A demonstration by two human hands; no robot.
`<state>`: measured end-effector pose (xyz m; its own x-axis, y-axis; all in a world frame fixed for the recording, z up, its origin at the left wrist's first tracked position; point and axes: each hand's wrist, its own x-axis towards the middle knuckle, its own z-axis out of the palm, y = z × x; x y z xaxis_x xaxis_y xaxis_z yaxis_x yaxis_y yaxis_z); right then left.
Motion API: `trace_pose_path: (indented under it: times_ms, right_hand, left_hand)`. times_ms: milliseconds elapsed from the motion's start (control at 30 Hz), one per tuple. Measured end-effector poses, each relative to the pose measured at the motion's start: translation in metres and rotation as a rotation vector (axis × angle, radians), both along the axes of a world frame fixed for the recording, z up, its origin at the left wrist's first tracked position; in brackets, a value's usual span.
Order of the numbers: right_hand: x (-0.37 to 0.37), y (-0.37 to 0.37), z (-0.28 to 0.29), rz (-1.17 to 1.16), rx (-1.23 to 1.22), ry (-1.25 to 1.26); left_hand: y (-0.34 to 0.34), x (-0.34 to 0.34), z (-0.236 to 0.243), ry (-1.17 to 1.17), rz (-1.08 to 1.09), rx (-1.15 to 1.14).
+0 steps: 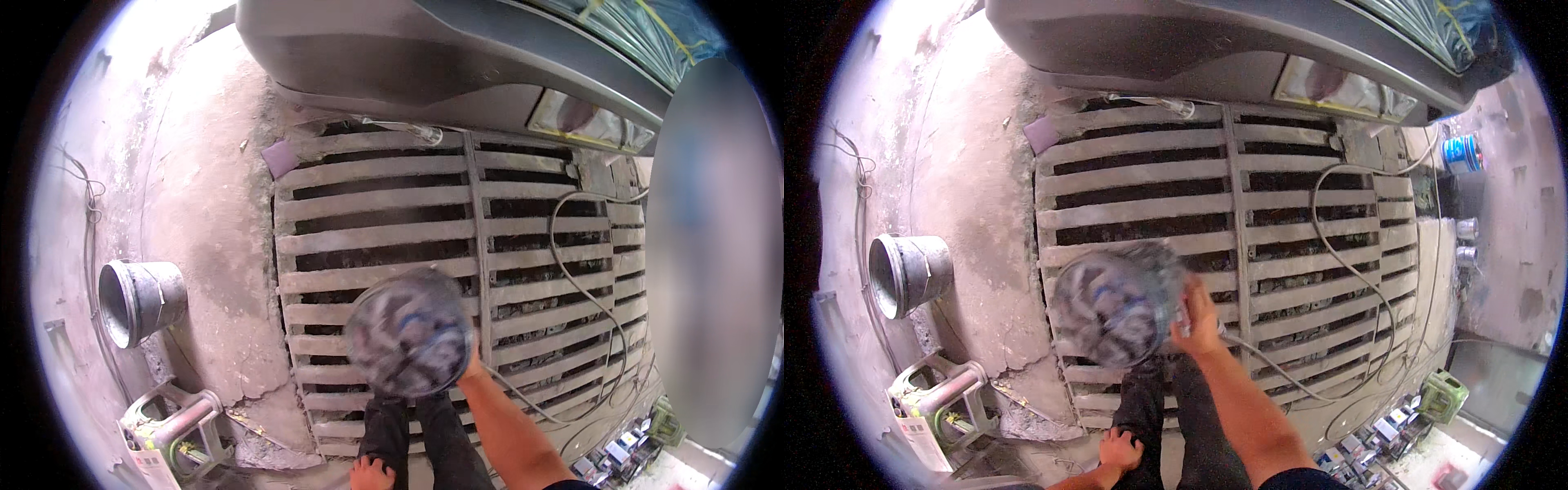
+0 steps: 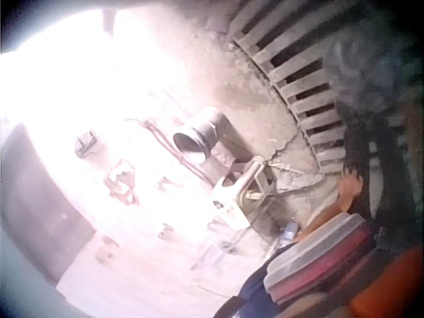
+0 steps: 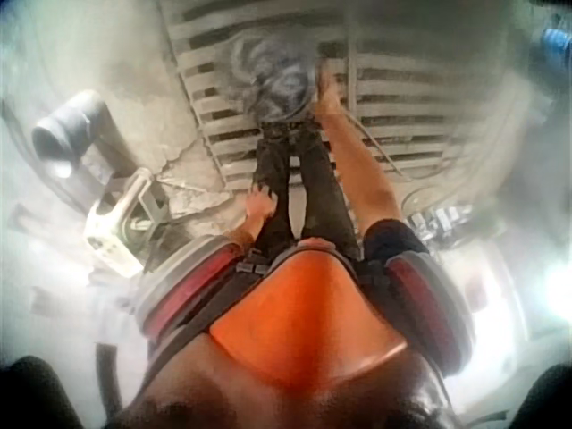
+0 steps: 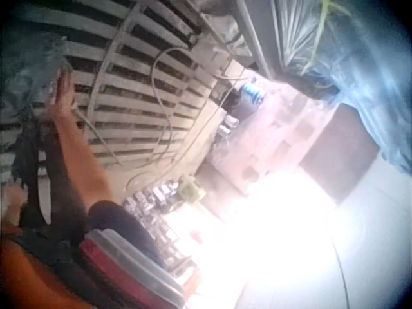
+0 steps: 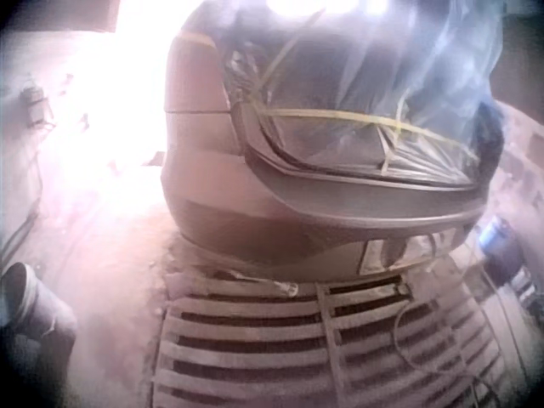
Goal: The person uses a spray gun to apply paint to the rear bumper of a car that is partially covered with blue plastic and yellow tape. The person moves around the bumper, spraying different sections, then briefly pauses to adjust the spray gun before resuming.
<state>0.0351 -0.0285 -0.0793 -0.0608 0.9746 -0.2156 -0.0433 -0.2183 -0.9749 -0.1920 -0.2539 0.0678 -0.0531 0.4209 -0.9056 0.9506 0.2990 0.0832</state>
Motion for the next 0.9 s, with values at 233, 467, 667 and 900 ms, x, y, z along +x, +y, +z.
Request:
trace_pose_path:
  times_ms: [233,467,667,900]
  right_hand:
    - [-0.009,0.019,0.082,0.161,0.021,-0.245]
    - [0.019,-0.015,0.133,0.003,-0.034,-0.560]
    - [0.046,-0.075,0.163,0.069,-0.125,-0.933]
    - [0.058,-0.077,0.244,0.140,0.416,-1.193]
  left_hand:
    - [0.001,-0.001,0.000,-0.064,0.056,0.070]
    - [0.004,-0.004,0.023,-0.097,0.072,0.063]
    - [0.006,-0.004,0.032,-0.145,-0.072,-0.252]
    - [0.041,0.000,0.098,-0.131,0.066,-0.561]
